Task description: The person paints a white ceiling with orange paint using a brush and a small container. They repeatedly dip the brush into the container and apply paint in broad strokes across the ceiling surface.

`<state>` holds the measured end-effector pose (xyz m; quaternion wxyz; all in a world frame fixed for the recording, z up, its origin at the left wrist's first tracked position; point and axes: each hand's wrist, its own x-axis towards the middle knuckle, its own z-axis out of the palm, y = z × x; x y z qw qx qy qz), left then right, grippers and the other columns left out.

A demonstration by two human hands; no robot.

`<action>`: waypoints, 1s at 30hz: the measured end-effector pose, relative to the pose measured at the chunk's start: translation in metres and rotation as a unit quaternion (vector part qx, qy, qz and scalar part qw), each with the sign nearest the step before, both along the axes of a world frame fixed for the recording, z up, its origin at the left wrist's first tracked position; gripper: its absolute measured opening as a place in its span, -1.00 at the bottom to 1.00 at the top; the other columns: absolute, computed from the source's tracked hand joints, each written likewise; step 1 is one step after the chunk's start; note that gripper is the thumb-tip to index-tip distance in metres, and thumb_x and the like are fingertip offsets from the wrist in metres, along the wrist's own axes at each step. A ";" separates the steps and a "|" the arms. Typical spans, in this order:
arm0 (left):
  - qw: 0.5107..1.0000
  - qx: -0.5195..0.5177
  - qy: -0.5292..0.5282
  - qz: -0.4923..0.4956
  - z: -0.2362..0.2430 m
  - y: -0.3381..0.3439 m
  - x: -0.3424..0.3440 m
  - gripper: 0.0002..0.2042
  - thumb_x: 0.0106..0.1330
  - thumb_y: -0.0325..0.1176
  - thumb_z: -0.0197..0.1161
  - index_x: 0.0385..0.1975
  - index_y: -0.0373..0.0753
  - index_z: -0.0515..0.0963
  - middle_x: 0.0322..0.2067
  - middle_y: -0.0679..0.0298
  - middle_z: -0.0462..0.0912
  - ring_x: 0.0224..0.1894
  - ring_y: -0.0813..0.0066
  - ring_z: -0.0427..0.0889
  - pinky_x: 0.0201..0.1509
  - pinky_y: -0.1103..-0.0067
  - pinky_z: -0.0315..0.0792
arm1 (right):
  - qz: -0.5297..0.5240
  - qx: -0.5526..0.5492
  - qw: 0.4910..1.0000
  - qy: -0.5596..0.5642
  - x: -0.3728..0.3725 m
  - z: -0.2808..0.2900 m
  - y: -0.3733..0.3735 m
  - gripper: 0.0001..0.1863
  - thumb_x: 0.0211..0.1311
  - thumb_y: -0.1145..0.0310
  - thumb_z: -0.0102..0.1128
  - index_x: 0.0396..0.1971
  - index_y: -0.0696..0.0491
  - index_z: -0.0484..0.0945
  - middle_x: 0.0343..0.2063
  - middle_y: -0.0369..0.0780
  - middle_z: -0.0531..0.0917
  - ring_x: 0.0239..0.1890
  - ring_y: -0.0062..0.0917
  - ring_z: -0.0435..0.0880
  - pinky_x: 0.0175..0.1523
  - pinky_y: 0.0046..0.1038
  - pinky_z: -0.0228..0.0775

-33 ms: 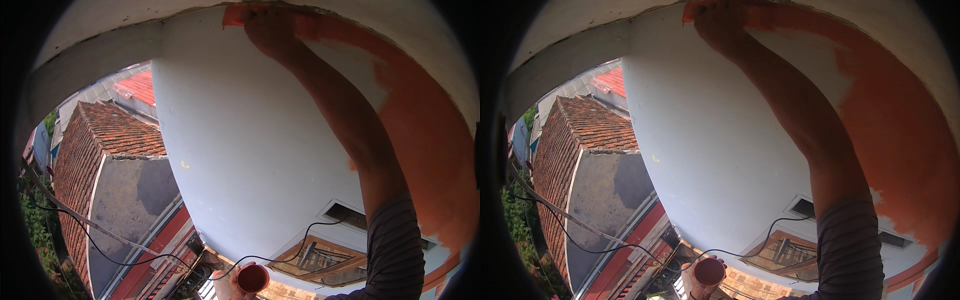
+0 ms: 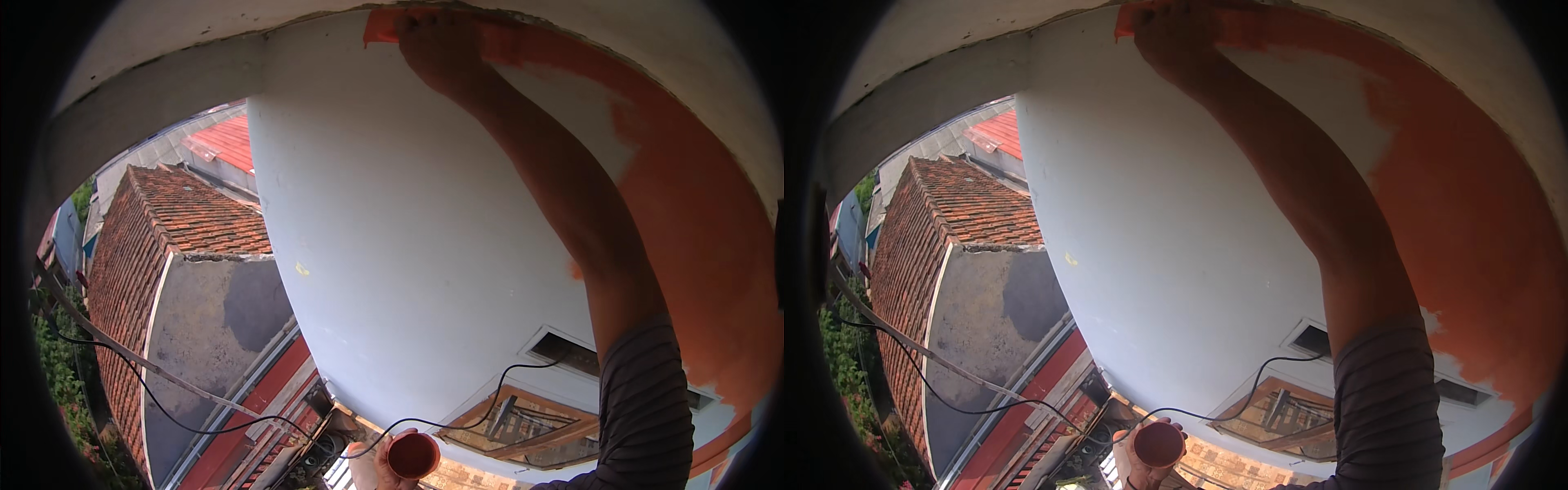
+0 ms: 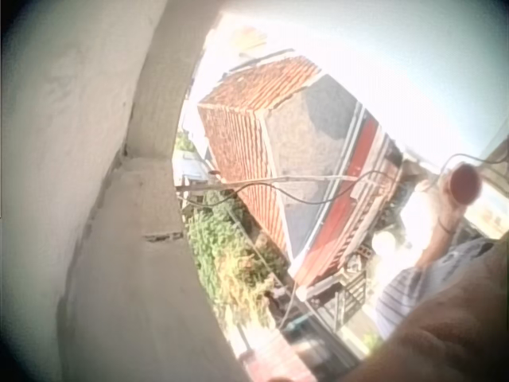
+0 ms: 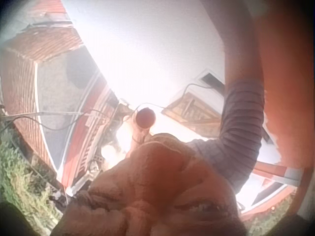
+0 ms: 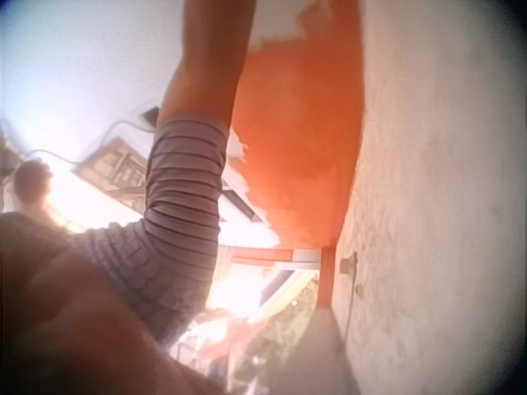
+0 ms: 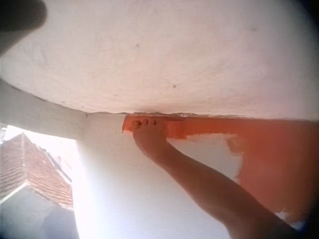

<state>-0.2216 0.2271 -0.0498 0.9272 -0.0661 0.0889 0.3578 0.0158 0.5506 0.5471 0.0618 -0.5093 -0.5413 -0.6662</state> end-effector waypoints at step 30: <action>0.999 0.019 0.036 -0.011 -0.007 0.015 0.000 -0.33 0.56 0.17 0.00 0.24 -0.42 0.53 0.10 -0.17 0.66 0.13 -0.22 0.69 0.13 0.00 0.69 | 0.129 -0.063 0.990 -0.010 -0.029 0.014 0.047 -0.67 0.60 0.23 0.09 -0.01 0.21 0.63 -0.10 0.03 0.74 0.04 -0.10 0.72 0.15 -0.03 0.55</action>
